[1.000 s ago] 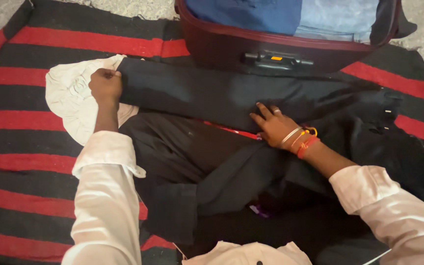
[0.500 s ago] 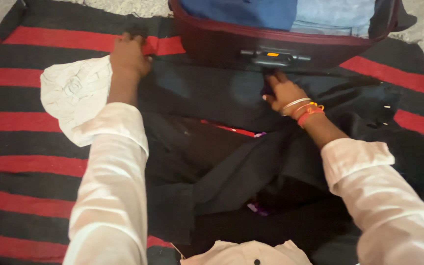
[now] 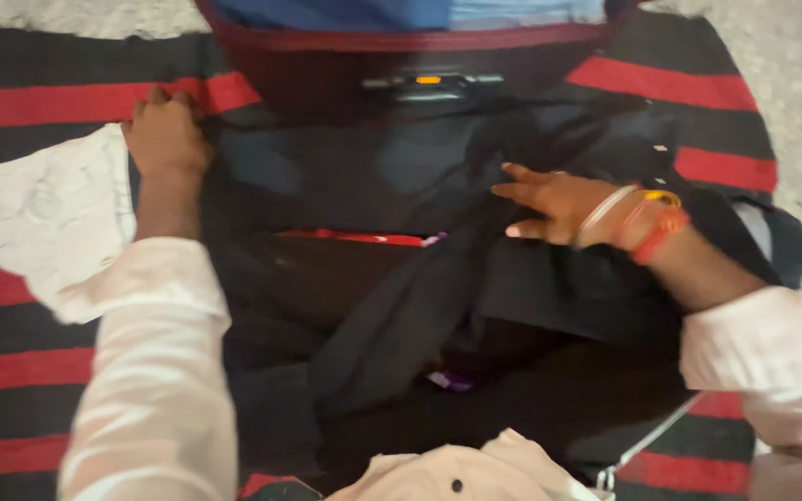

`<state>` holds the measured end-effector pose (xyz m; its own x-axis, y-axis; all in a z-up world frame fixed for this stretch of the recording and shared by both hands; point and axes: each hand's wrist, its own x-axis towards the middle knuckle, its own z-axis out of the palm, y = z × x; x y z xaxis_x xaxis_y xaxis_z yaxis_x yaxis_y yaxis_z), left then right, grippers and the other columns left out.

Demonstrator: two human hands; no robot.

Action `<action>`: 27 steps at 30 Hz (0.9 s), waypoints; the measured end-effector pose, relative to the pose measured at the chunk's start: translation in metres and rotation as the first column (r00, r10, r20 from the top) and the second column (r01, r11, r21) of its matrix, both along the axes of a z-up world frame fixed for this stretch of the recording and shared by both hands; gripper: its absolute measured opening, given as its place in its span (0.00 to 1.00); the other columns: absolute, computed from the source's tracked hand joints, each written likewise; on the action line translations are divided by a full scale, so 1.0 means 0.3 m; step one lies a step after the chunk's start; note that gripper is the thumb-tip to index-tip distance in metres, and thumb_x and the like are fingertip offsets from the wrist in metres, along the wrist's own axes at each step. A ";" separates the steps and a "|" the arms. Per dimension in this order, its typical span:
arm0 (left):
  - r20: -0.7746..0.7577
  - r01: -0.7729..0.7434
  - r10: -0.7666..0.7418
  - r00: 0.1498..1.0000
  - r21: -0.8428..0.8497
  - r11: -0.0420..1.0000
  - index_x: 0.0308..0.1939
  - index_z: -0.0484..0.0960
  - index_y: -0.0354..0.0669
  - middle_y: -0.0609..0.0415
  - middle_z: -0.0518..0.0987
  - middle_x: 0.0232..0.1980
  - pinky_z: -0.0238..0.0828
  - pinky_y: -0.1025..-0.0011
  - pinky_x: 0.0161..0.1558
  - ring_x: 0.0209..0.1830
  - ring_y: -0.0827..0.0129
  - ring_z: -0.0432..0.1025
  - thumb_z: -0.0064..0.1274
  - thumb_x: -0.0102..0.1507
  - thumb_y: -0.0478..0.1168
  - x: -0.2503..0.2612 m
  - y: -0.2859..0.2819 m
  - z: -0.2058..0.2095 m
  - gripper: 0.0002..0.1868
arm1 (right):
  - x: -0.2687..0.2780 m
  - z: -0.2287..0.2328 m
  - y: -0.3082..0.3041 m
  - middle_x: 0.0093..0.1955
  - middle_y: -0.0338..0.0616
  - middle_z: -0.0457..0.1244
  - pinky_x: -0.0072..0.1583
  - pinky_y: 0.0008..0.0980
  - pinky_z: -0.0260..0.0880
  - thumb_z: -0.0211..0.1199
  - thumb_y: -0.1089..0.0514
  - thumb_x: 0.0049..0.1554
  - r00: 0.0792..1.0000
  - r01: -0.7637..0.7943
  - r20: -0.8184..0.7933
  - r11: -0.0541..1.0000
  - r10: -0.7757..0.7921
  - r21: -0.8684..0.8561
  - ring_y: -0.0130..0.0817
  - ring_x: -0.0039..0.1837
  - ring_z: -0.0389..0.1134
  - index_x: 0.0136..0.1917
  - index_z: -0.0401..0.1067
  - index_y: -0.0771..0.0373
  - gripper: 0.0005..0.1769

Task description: The person folds several pairs of trousers and shirts by hand on their lap and places them into a suitcase.

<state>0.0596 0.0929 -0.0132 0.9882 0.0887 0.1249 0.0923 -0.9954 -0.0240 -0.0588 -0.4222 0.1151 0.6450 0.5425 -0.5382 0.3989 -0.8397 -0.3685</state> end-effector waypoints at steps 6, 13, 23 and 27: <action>-0.251 0.345 -0.545 0.800 -0.550 0.761 0.53 0.85 0.48 0.46 0.84 0.51 0.73 0.56 0.52 0.51 0.50 0.78 0.59 0.62 0.40 -0.172 -0.289 0.283 0.15 | -0.205 0.355 -0.282 0.76 0.58 0.57 0.68 0.45 0.62 0.60 0.42 0.56 0.972 0.137 0.169 0.978 -0.163 0.156 0.57 0.72 0.60 0.74 0.60 0.63 0.38; -0.159 0.565 -0.834 0.528 -0.667 0.485 0.52 0.82 0.43 0.47 0.83 0.49 0.74 0.57 0.51 0.51 0.52 0.78 0.59 0.62 0.43 -0.231 -0.659 0.341 0.16 | -0.346 0.418 -0.533 0.67 0.50 0.67 0.63 0.45 0.68 0.60 0.44 0.57 0.780 0.587 0.122 0.786 -0.613 0.195 0.48 0.66 0.68 0.69 0.69 0.63 0.32; 0.029 0.653 -0.752 0.659 -0.519 0.552 0.58 0.78 0.52 0.47 0.75 0.57 0.67 0.45 0.53 0.60 0.46 0.69 0.61 0.59 0.42 -0.105 -1.280 0.124 0.22 | -0.003 -0.075 -0.717 0.48 0.51 0.68 0.46 0.36 0.70 0.53 0.31 0.65 0.267 0.952 -0.280 0.207 -0.922 0.225 0.41 0.45 0.70 0.61 0.73 0.68 0.36; 0.075 0.624 -0.699 0.711 -0.525 0.579 0.54 0.79 0.54 0.49 0.77 0.56 0.66 0.44 0.53 0.59 0.48 0.69 0.60 0.58 0.38 -0.051 -1.445 0.048 0.20 | 0.035 -0.260 -0.767 0.43 0.50 0.63 0.36 0.45 0.54 0.55 0.29 0.65 0.255 0.961 -0.328 0.200 -0.910 0.191 0.43 0.38 0.57 0.62 0.72 0.69 0.39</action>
<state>0.0441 -0.3407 0.0011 0.7985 -0.5870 0.1336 -0.5635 -0.6507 0.5090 -0.0482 -0.6523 0.0372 0.7438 -0.2825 -0.6057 -0.6655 -0.3971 -0.6320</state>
